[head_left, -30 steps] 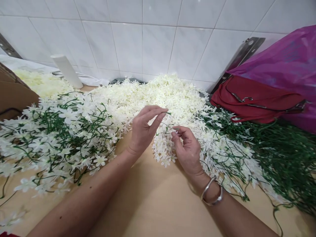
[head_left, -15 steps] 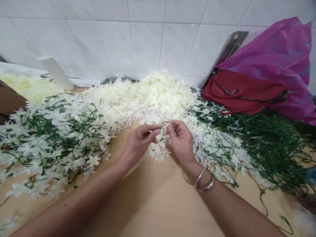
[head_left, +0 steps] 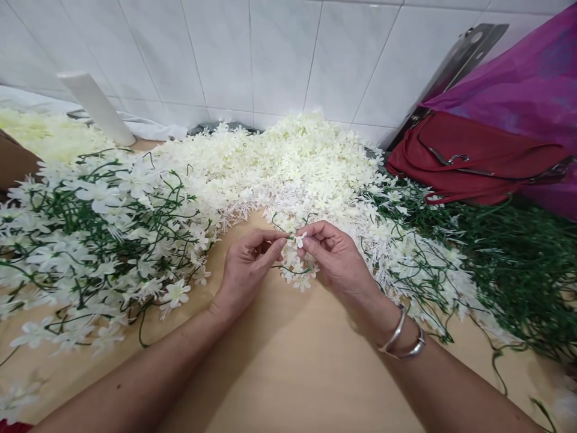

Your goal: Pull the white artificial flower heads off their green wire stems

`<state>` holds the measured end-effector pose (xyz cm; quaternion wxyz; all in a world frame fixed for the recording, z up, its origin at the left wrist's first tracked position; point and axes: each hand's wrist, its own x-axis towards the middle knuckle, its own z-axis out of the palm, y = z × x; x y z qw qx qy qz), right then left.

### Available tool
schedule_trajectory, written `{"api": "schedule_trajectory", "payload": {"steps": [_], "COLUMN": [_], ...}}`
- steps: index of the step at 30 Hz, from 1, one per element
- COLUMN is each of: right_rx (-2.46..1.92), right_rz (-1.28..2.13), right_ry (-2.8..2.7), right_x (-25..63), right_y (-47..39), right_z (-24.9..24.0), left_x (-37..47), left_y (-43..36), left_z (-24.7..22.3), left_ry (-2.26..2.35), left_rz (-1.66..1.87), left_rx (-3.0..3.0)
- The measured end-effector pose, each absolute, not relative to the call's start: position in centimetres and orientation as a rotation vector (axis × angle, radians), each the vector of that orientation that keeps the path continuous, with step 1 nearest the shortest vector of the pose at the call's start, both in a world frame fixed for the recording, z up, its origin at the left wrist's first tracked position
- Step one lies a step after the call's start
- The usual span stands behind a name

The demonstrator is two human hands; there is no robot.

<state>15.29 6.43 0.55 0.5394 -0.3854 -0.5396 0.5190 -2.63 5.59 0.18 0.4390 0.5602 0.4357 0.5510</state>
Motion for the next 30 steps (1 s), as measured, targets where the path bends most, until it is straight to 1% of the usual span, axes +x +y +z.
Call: {"api": "schedule_trajectory", "payload": {"steps": [3, 11, 19, 30], "right_rx": [-0.91, -0.913, -0.933, -0.965], "right_rz": [1.322, 1.413, 1.44, 1.463], "right_ry": [-1.232, -1.181, -1.186, -1.219], "right_x": [15.25, 15.37, 15.7, 15.62], "right_y": [6.27, 6.17, 6.26, 6.33], "right_z": [0.77, 1.33, 1.36, 1.55], "left_x": [-2.71, -2.62, -2.6, -2.91], "left_y": [5.52, 5.31, 5.18, 5.33], "left_z": [0.45, 0.12, 0.7, 0.12], "left_ry": [1.071, 1.04, 1.025, 0.978], "left_rz": [1.346, 1.273, 1.26, 1.213], "left_rx": [1.345, 1.378, 1.36, 1.408]}}
